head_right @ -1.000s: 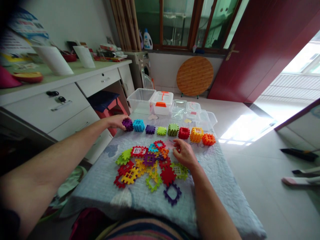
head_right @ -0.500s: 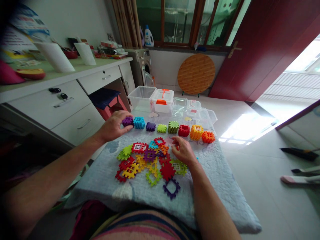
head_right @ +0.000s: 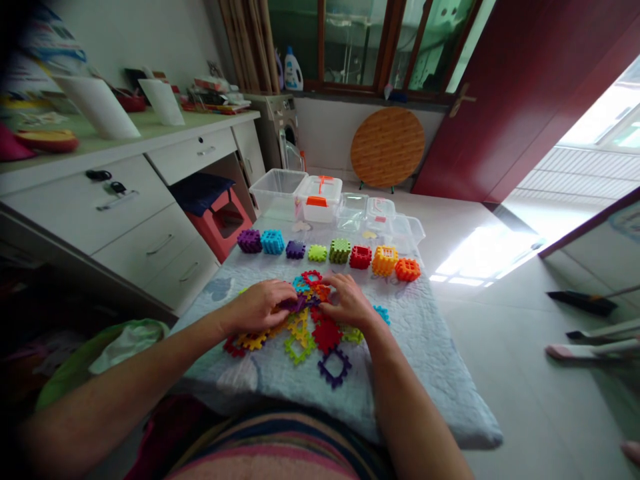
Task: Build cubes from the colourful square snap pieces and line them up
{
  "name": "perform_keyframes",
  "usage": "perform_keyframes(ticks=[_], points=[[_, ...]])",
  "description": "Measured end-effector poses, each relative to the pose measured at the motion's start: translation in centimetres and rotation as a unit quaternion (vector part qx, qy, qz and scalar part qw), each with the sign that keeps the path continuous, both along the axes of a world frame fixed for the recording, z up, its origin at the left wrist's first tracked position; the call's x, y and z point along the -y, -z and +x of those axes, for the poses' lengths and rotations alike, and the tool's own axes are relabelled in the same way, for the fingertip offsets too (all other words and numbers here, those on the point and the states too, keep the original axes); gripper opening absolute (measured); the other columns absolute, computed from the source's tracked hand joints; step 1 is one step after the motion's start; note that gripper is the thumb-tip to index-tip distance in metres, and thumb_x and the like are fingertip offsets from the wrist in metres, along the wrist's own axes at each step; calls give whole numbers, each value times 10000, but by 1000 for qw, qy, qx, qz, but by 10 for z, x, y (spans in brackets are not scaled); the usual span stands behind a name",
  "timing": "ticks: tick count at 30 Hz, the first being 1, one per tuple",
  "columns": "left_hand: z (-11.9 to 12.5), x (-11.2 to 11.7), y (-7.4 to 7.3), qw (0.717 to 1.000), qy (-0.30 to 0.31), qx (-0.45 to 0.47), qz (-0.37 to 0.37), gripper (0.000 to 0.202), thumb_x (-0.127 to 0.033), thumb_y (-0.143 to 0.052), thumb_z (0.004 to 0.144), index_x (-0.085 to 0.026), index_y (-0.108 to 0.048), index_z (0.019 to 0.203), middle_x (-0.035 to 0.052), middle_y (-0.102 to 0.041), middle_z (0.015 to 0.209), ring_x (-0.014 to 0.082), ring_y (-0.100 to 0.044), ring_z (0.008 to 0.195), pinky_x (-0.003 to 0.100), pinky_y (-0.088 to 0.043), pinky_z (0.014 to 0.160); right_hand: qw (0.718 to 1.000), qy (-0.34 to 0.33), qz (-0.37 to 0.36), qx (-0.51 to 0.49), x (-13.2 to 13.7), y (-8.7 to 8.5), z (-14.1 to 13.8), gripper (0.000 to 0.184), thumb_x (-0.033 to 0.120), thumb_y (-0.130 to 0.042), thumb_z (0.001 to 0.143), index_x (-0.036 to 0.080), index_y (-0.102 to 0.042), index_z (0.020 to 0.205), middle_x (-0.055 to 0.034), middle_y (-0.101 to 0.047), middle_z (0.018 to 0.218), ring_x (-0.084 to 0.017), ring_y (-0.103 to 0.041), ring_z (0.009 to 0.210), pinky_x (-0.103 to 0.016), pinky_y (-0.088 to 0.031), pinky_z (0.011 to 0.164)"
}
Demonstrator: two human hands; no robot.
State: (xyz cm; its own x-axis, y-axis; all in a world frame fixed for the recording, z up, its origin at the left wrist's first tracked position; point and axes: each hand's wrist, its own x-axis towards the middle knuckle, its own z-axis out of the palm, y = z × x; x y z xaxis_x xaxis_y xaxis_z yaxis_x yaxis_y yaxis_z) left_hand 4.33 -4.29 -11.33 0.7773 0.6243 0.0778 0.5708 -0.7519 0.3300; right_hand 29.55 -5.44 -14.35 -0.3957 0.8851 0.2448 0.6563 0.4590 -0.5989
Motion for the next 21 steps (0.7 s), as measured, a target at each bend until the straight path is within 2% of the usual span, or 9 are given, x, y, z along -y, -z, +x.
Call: perform_keyframes(ticks=[3,6,9,11,13,17,21], points=[[-2,0,-2,1000,-20,15,-14,217,-193,-508,829,-242,-673,961,57,-707,946,231,-637,926,350,-483,872,999,-13,-15,26,2,-2,-4,265,175,-685,731,211,-636,989,-54,-630,1004,-219,-556,966,-377,-448,898],[-4,-3,-4,995,-67,66,-28,252,-183,-467,830,-224,-671,972,67,-705,956,230,-638,941,345,-490,862,999,-14,-26,28,3,-4,-5,174,105,-624,718,201,-600,861,-41,-607,938,-199,-544,914,-352,-438,879],[-1,-7,-6,980,-113,141,-83,253,-237,-466,862,-225,-654,1031,44,-711,984,209,-648,917,322,-504,838,999,-17,-29,21,3,-6,-4,185,108,-623,697,208,-580,846,-34,-590,947,-199,-532,922,-350,-431,882],[3,-9,-6,970,-117,166,-135,274,-280,-470,881,-229,-633,1096,20,-714,961,191,-656,864,310,-514,810,999,-18,-31,14,3,-6,-3,155,149,-631,721,212,-580,852,-28,-582,948,-198,-529,921,-353,-428,883],[7,-12,-5,969,-103,164,-156,286,-272,-476,881,-229,-626,1121,13,-712,962,186,-656,865,313,-515,825,999,-14,-32,8,3,-5,-3,125,178,-622,754,212,-585,868,-25,-577,940,-195,-530,918,-350,-427,878],[11,-19,2,988,-90,102,-75,289,-236,-569,824,-196,-641,1101,90,-683,1109,242,-615,1041,380,-467,957,1000,3,-24,10,1,-2,-3,129,195,-620,770,205,-599,897,-32,-583,924,-197,-535,912,-341,-429,860],[11,-22,10,996,-75,39,-21,472,-358,-705,765,-190,-604,1194,124,-650,1179,294,-586,1108,422,-445,980,1000,26,1,1,-1,-1,-2,155,171,-606,751,204,-605,903,-39,-600,908,-198,-553,895,-337,-436,844]])
